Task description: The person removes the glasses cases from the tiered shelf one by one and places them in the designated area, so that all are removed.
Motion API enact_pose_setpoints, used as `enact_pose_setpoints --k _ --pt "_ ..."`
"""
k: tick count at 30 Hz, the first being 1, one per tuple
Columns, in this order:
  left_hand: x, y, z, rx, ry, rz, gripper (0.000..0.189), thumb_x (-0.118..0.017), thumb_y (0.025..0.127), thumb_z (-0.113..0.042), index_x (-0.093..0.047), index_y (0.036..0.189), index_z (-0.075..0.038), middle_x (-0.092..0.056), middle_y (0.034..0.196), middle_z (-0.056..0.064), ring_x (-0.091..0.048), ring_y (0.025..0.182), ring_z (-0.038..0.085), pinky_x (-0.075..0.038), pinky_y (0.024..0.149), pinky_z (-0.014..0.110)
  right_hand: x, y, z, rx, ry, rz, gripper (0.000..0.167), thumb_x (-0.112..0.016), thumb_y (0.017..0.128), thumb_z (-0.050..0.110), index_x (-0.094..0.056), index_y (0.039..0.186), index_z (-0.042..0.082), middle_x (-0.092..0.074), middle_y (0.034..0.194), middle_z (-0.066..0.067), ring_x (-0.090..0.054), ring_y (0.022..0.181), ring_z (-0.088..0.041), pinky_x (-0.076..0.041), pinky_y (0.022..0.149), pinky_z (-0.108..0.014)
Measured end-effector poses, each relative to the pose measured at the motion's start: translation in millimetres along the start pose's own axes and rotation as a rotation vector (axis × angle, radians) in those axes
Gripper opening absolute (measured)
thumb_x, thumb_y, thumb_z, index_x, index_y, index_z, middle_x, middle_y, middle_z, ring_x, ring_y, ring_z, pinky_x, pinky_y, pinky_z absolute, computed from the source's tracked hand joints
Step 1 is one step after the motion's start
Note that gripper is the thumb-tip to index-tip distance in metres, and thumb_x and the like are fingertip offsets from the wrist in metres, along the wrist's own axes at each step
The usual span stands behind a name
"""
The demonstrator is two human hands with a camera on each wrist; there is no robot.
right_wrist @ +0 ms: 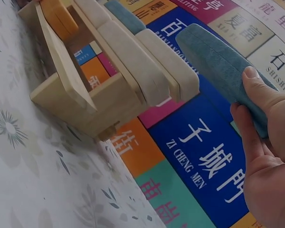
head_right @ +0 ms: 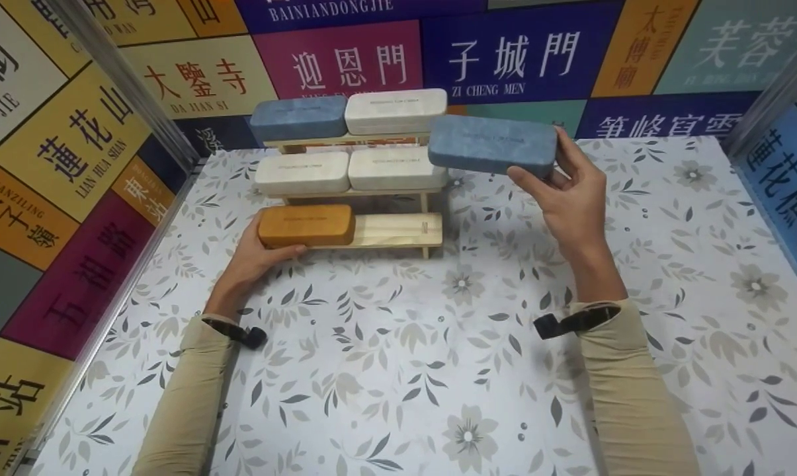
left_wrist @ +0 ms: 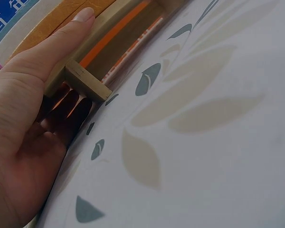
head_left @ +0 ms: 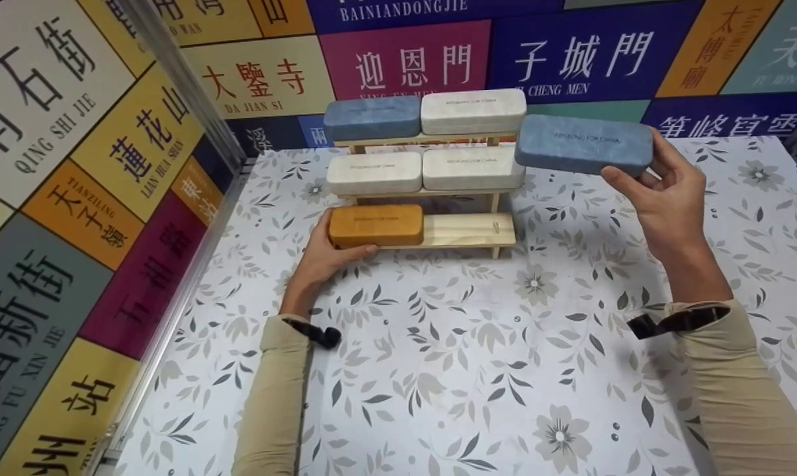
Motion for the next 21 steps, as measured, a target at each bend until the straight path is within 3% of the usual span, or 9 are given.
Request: enact_pose_setpoints --k 5,16,21 --pt "-0.8 0.7 0.2 0.012 -0.014 0.006 0.104 -0.101 0.078 -0.018 -0.041 0.164 -0.013 -0.058 0.152 0.009 -0.054 0.141 0.028 -0.033 0.130 0.048 15 3.1 -2 -0.006 0.033 -0.045 0.084 -0.082 0.088 -0.012 -0.049 0.163 0.008 -0.061 0.148 -0.014 -0.075 0.117 -0.021 -0.063 0.094 -0.024" --pt "1.3 0.0 3.5 -0.009 -0.003 0.016 0.101 -0.104 0.073 -0.025 -0.048 0.157 -0.025 -0.062 0.149 0.002 -0.059 0.137 0.023 -0.039 0.127 0.044 38 8.9 -21 -0.081 -0.004 -0.085 0.089 -0.085 0.089 -0.005 -0.045 0.166 0.014 -0.055 0.159 -0.011 -0.070 0.127 -0.020 -0.061 0.096 -0.021" --pt "2.3 0.4 4.7 -0.003 0.015 0.017 0.103 -0.105 0.072 -0.025 -0.048 0.157 -0.020 -0.062 0.149 0.004 -0.059 0.138 0.023 -0.038 0.128 0.044 46 9.0 -32 -0.151 -0.098 -0.086 0.094 -0.085 0.092 0.003 -0.037 0.170 0.019 -0.042 0.172 -0.010 -0.058 0.148 -0.024 -0.059 0.097 -0.016"
Point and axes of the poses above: each hand's wrist, its own y-axis towards the middle knuckle, its own x-axis out of the back of the hand, z = x × y, the point moved 6 cm from there along y, towards the middle knuckle
